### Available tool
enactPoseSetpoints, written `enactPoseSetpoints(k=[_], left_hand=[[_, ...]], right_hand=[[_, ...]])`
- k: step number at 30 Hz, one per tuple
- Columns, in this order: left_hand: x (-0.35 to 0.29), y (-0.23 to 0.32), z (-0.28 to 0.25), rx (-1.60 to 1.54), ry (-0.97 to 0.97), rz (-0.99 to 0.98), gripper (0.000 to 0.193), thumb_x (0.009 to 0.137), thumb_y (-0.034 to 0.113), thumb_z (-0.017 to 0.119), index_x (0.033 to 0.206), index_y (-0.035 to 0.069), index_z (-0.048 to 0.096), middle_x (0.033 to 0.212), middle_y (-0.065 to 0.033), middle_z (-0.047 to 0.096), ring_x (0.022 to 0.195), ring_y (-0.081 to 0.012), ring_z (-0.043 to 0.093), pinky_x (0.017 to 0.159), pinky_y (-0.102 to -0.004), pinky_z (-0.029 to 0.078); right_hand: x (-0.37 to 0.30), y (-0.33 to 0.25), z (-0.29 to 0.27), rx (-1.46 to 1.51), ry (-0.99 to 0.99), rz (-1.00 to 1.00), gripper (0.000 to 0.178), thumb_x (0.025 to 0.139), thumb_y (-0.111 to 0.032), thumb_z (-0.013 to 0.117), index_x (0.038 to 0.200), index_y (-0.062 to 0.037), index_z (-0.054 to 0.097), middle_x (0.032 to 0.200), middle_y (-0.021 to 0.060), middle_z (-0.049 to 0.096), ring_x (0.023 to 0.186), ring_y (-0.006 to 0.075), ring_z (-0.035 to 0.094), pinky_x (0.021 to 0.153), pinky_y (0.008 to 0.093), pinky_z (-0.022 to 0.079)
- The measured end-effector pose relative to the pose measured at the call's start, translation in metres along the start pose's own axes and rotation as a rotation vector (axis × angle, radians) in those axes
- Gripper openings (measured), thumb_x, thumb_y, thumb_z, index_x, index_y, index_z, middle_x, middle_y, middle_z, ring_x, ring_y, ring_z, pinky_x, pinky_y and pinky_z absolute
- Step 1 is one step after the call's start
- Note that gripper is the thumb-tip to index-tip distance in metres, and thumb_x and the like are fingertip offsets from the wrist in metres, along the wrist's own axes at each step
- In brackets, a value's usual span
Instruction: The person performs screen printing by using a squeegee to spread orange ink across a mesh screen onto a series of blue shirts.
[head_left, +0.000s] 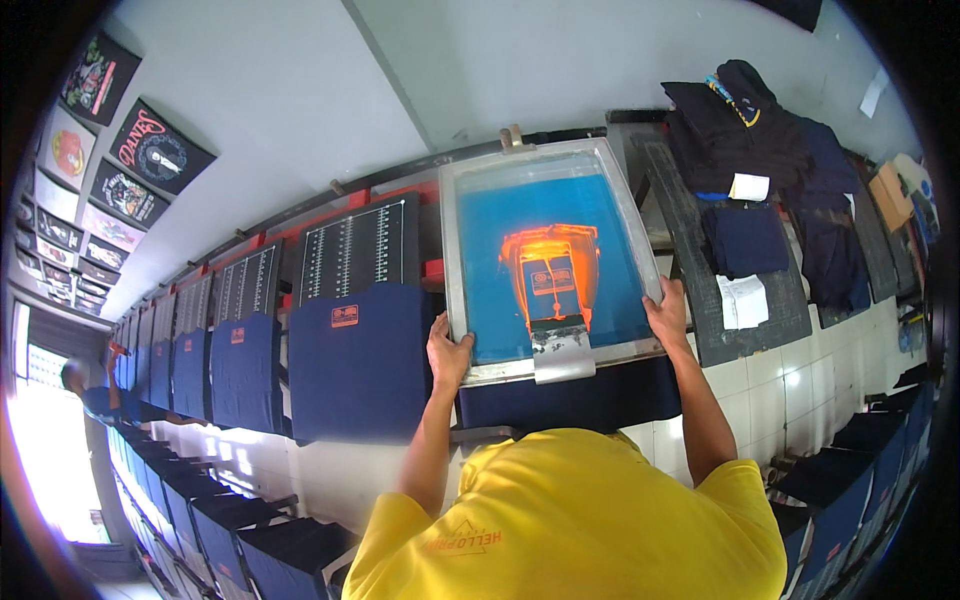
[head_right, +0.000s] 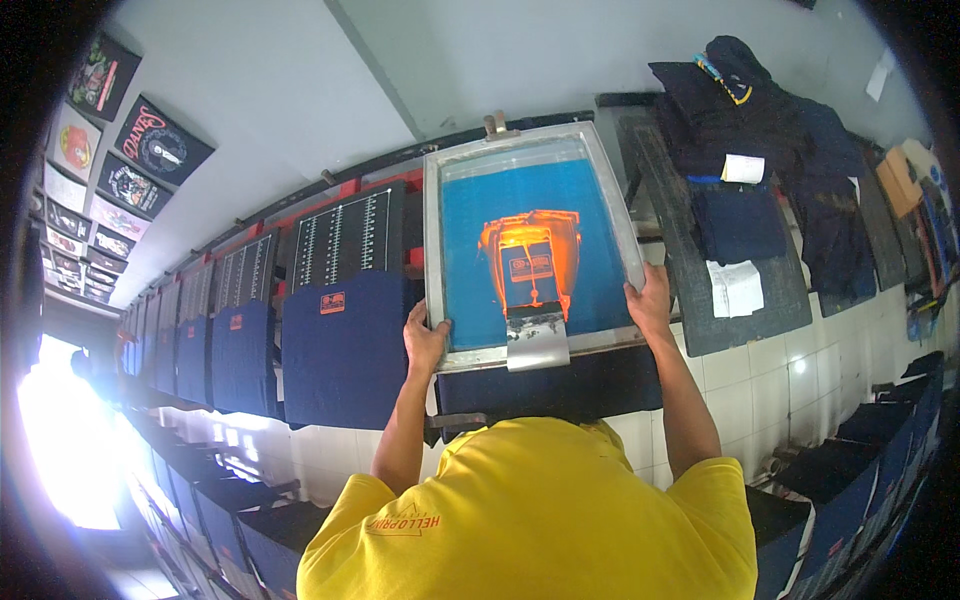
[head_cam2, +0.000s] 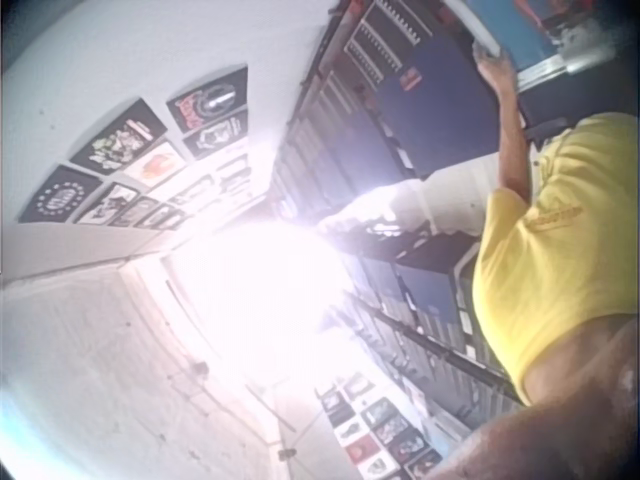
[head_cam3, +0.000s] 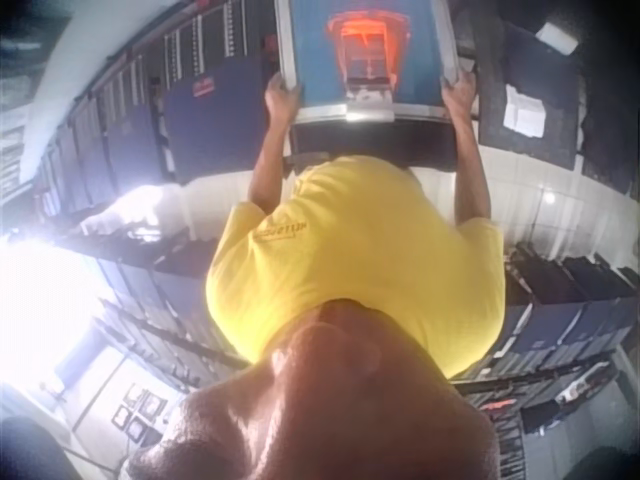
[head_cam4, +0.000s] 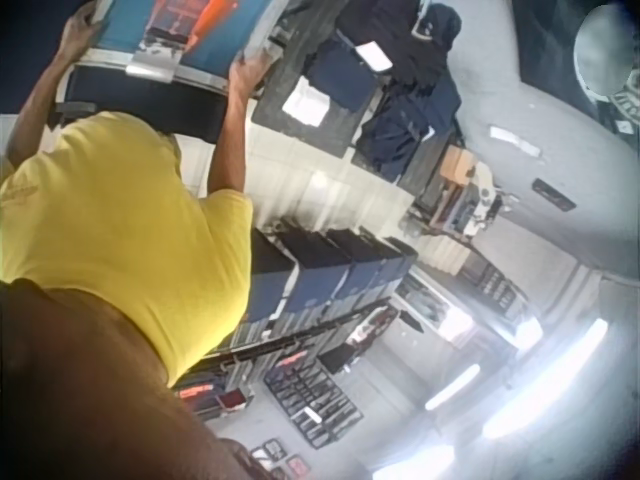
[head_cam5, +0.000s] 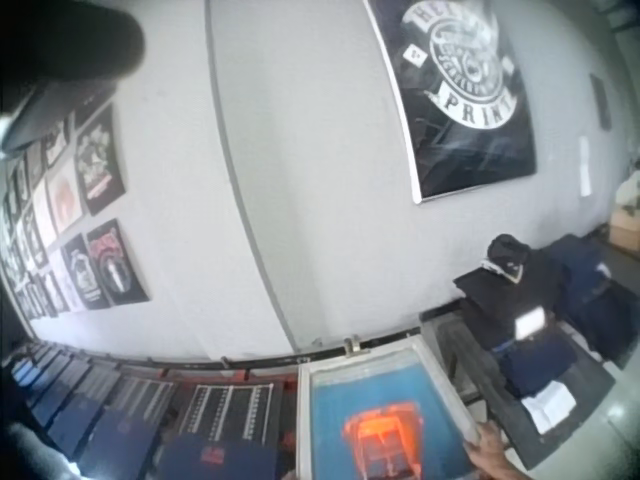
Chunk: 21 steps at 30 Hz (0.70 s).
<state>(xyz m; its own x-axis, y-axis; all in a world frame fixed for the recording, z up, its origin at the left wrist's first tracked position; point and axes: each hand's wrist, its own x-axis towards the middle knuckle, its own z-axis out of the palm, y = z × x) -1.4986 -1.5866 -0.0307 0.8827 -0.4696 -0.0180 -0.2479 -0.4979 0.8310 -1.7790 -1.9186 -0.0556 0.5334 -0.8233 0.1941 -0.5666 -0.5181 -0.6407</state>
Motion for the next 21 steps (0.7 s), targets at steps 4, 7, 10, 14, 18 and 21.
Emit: enactPoseSetpoints(k=[4,7,10,14,18,21], left_hand=[[0.002,-0.013,0.001,0.070,-0.030,0.031,0.058,0.076,0.010,0.076,0.127,-0.011,0.059,0.137,-0.0276,0.058,0.132,-0.0362,0.053,0.114,-0.0378,0.038],[0.003,-0.025,0.005,0.096,-0.039,0.042,0.064,0.078,0.010,0.075,0.135,-0.010,0.053,0.141,-0.0280,0.054,0.140,-0.0355,0.045,0.118,-0.0381,0.033],[-0.003,-0.014,0.005,0.085,-0.022,0.058,0.062,0.080,0.011,0.074,0.136,-0.008,0.054,0.144,-0.0275,0.052,0.144,-0.0366,0.039,0.119,-0.0394,0.030],[-0.002,-0.015,0.008,0.029,0.009,0.058,0.058,0.081,0.013,0.073,0.134,-0.005,0.057,0.141,-0.0259,0.055,0.141,-0.0385,0.043,0.117,-0.0411,0.033],[-0.002,-0.009,0.007,0.009,0.021,-0.007,0.061,0.081,0.019,0.074,0.134,-0.007,0.057,0.142,-0.0259,0.054,0.141,-0.0373,0.043,0.118,-0.0403,0.033],[-0.004,-0.006,0.012,0.012,0.157,0.007,0.058,0.084,0.019,0.071,0.133,-0.009,0.057,0.142,-0.0234,0.055,0.142,-0.0357,0.043,0.119,-0.0387,0.031]], right_hand=[[-0.001,-0.010,0.003,-0.018,0.009,0.019,0.056,0.080,-0.010,0.076,0.129,0.0075,0.055,0.112,0.0235,0.056,0.108,0.0422,0.056,0.094,0.0474,0.046],[-0.002,-0.008,0.005,-0.038,0.027,-0.006,0.055,0.081,-0.011,0.076,0.128,0.0074,0.056,0.111,0.0236,0.057,0.108,0.0425,0.056,0.094,0.0482,0.047],[-0.001,-0.003,0.008,-0.065,0.049,-0.031,0.053,0.082,-0.013,0.076,0.128,0.0072,0.056,0.110,0.0242,0.057,0.108,0.0427,0.055,0.095,0.0490,0.046],[0.002,0.005,0.011,-0.108,0.067,-0.057,0.053,0.085,-0.021,0.074,0.127,0.0069,0.058,0.116,0.0258,0.058,0.109,0.0438,0.055,0.097,0.0500,0.045],[0.001,-0.005,0.009,-0.100,0.037,0.005,0.053,0.087,-0.023,0.073,0.129,0.0053,0.057,0.119,0.0248,0.058,0.113,0.0438,0.054,0.099,0.0499,0.044],[0.003,-0.007,0.009,-0.050,0.158,-0.093,0.048,0.089,-0.020,0.069,0.130,0.0027,0.057,0.124,0.0232,0.057,0.116,0.0428,0.053,0.100,0.0498,0.043]])
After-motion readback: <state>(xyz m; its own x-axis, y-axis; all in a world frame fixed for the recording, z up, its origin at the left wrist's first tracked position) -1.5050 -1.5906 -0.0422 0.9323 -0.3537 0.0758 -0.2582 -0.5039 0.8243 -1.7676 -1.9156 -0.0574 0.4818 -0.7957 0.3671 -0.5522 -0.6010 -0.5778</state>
